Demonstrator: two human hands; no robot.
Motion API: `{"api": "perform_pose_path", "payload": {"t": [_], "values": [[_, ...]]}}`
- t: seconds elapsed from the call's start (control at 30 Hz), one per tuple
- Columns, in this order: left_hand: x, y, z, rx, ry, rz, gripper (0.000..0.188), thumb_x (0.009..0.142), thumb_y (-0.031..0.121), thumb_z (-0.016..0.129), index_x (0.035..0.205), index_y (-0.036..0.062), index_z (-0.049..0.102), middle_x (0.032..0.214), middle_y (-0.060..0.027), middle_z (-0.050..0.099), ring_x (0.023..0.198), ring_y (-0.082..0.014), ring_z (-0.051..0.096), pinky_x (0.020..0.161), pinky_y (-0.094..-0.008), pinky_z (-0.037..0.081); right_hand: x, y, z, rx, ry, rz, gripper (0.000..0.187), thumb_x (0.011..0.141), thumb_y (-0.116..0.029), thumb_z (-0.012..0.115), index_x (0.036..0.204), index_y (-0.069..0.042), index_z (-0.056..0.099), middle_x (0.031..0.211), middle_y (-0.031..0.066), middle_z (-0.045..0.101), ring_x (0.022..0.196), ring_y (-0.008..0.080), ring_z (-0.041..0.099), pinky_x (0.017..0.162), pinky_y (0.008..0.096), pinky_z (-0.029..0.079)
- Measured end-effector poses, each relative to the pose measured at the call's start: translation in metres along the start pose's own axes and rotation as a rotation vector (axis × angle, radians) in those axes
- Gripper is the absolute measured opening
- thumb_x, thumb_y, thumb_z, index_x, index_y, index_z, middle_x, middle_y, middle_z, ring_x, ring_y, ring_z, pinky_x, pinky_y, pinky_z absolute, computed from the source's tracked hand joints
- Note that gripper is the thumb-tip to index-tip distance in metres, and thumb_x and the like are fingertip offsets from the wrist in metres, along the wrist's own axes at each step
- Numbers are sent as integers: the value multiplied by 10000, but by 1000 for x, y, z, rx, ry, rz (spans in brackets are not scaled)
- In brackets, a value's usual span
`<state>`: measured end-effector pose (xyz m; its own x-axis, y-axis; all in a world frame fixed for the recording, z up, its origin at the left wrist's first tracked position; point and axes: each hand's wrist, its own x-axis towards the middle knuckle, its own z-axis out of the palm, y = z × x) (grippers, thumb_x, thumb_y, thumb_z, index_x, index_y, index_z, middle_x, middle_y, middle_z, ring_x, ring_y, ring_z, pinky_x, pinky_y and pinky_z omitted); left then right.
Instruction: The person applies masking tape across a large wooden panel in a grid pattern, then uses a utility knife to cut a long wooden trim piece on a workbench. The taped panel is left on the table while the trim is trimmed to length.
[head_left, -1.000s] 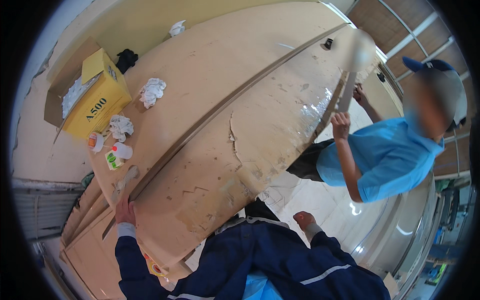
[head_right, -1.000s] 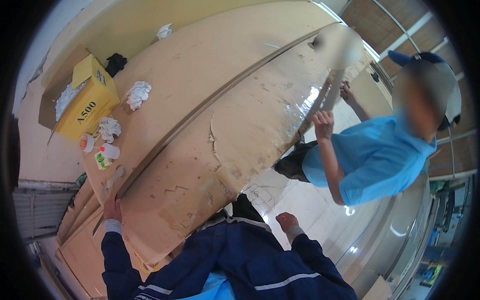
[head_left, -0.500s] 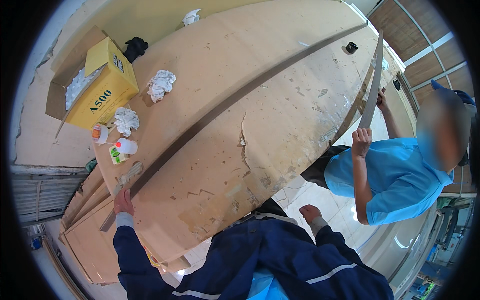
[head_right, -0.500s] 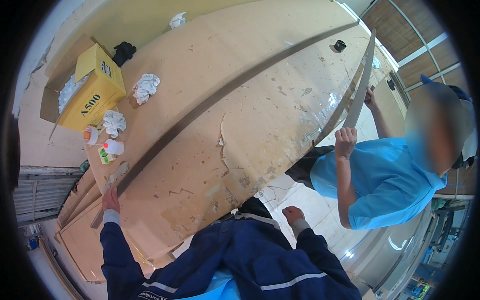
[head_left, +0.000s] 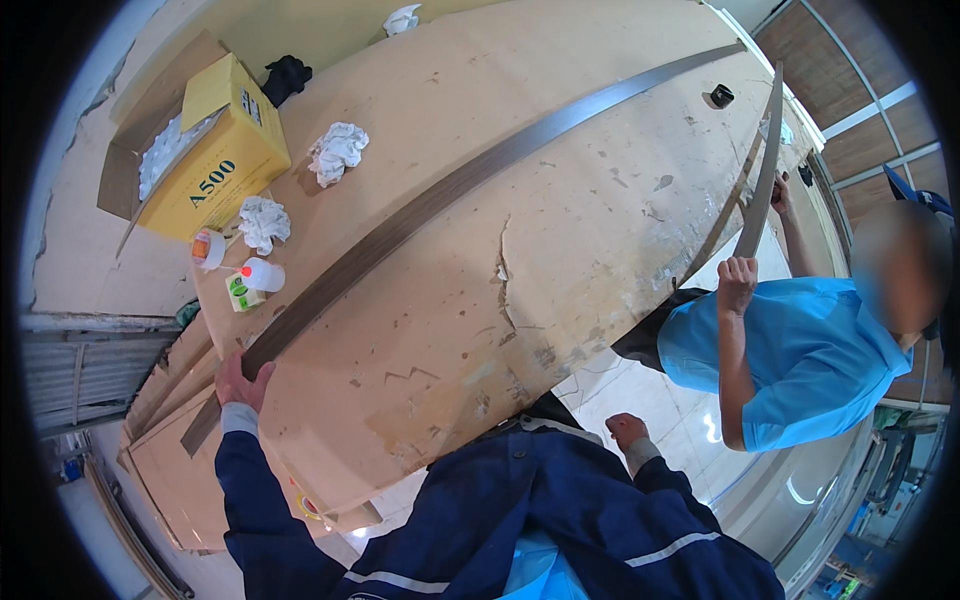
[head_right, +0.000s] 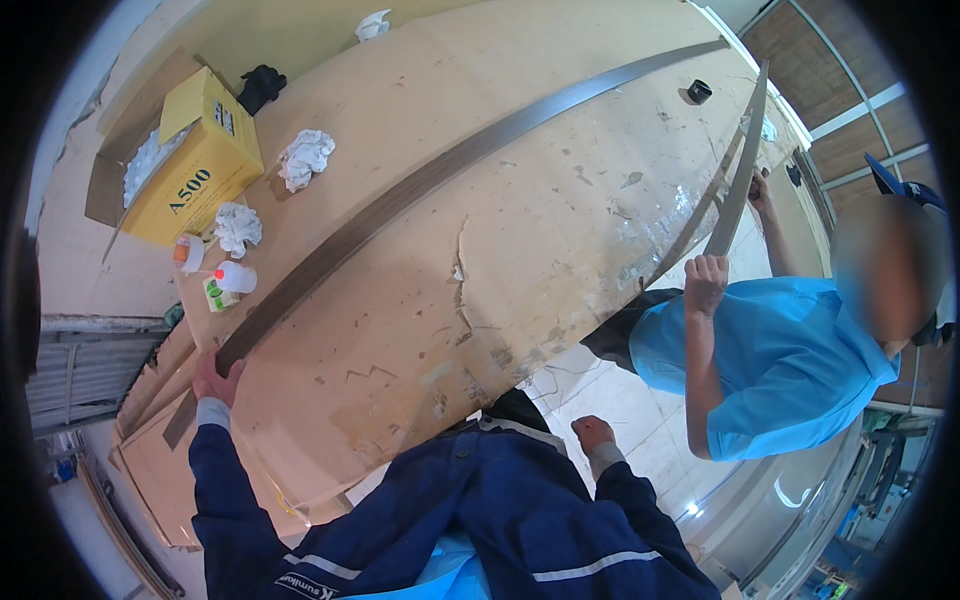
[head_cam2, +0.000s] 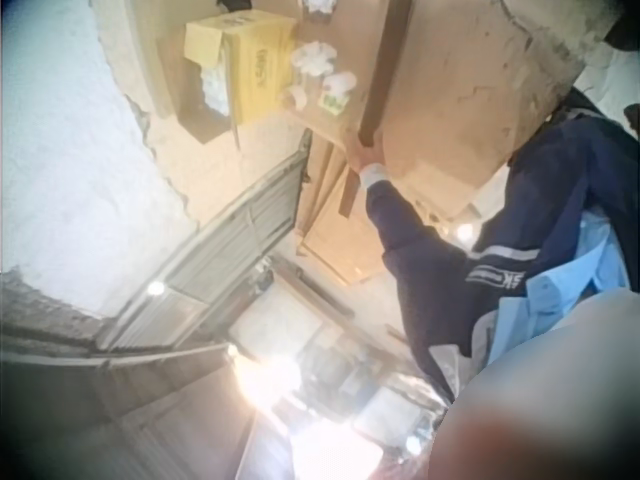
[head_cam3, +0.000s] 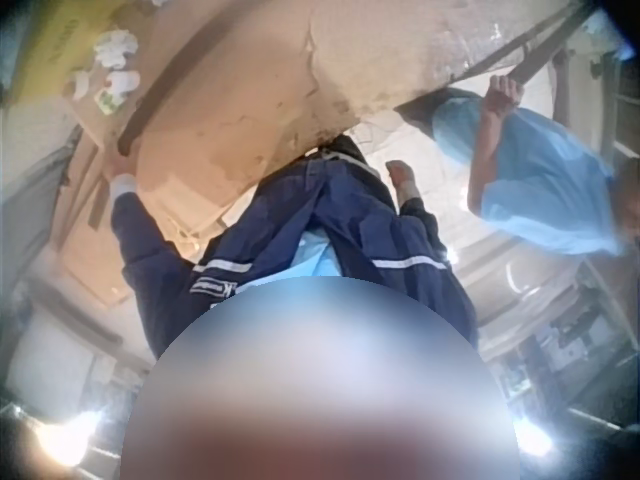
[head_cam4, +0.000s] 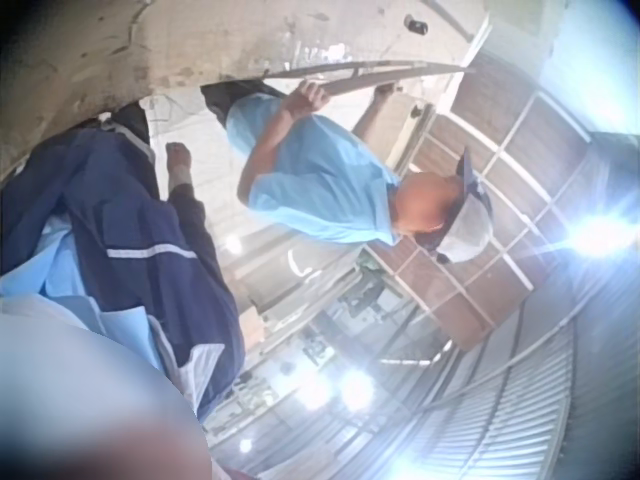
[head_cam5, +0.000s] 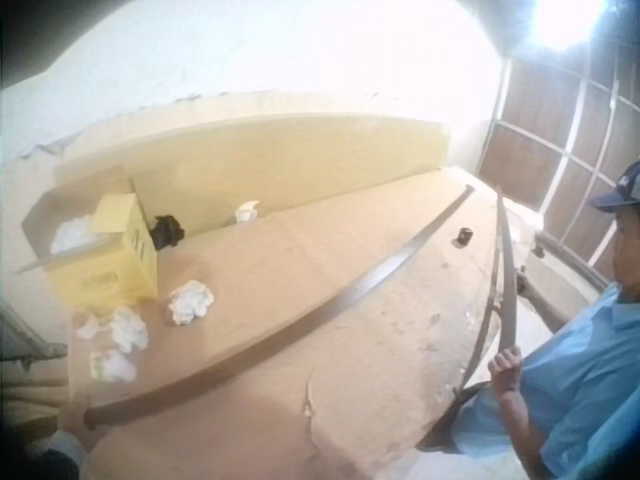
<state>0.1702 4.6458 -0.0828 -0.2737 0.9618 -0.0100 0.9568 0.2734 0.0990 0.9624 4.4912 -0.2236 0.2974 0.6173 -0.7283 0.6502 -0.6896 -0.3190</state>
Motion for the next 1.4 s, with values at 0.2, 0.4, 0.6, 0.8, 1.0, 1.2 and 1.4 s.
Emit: {"api": "perform_pose_path", "payload": {"t": [0.2,0.4,0.6,0.8,1.0,1.2,1.4], "values": [[-8,-3,6,-36,-27,32,705,839,506,816,1339,50,617,1270,-195,666,1203,-410,604,1062,-509,461,-5,-2,-1,20,23,13,386,886,-432,641,937,-83,796,847,124,770,843,307,744,815,425,576],[-28,19,42,86,-76,170,757,956,420,678,1557,44,410,1548,-218,474,1446,-402,421,1214,-519,310,0,18,4,-27,-47,29,360,871,-392,589,816,-76,753,787,138,741,770,298,729,755,426,558],[-58,79,71,212,-307,44,945,985,458,593,1643,-55,150,1715,-290,134,1610,-424,83,1306,-553,54,3,37,12,-443,-70,-184,344,944,-395,638,1047,-102,788,1102,132,771,1086,324,701,959,429,551],[-74,114,66,234,-17,180,921,1032,506,491,1648,-62,108,1738,-253,81,1624,-380,46,1314,-516,42,-16,-6,0,-57,93,-48,382,920,-442,677,1046,-104,800,959,107,790,909,257,749,849,394,587],[-64,122,40,314,-304,22,779,1065,486,456,1641,10,232,1708,-190,248,1584,-362,215,1305,-514,127,-31,-32,2,-75,66,36,421,913,-485,680,1082,-118,798,1068,117,787,1010,300,736,922,410,576],[-22,75,58,117,-44,27,625,1067,477,498,1564,103,440,1587,-167,463,1468,-380,414,1243,-525,277,-36,-24,12,-32,72,56,424,894,-508,677,1066,-141,799,1083,110,786,1055,322,728,940,427,570],[-12,49,69,-24,-53,49,569,1066,426,551,1525,92,499,1551,-175,503,1423,-391,468,1192,-500,367,-40,-24,11,1,92,93,420,898,-512,677,1054,-141,798,1086,112,784,1059,325,726,944,425,569]]}}
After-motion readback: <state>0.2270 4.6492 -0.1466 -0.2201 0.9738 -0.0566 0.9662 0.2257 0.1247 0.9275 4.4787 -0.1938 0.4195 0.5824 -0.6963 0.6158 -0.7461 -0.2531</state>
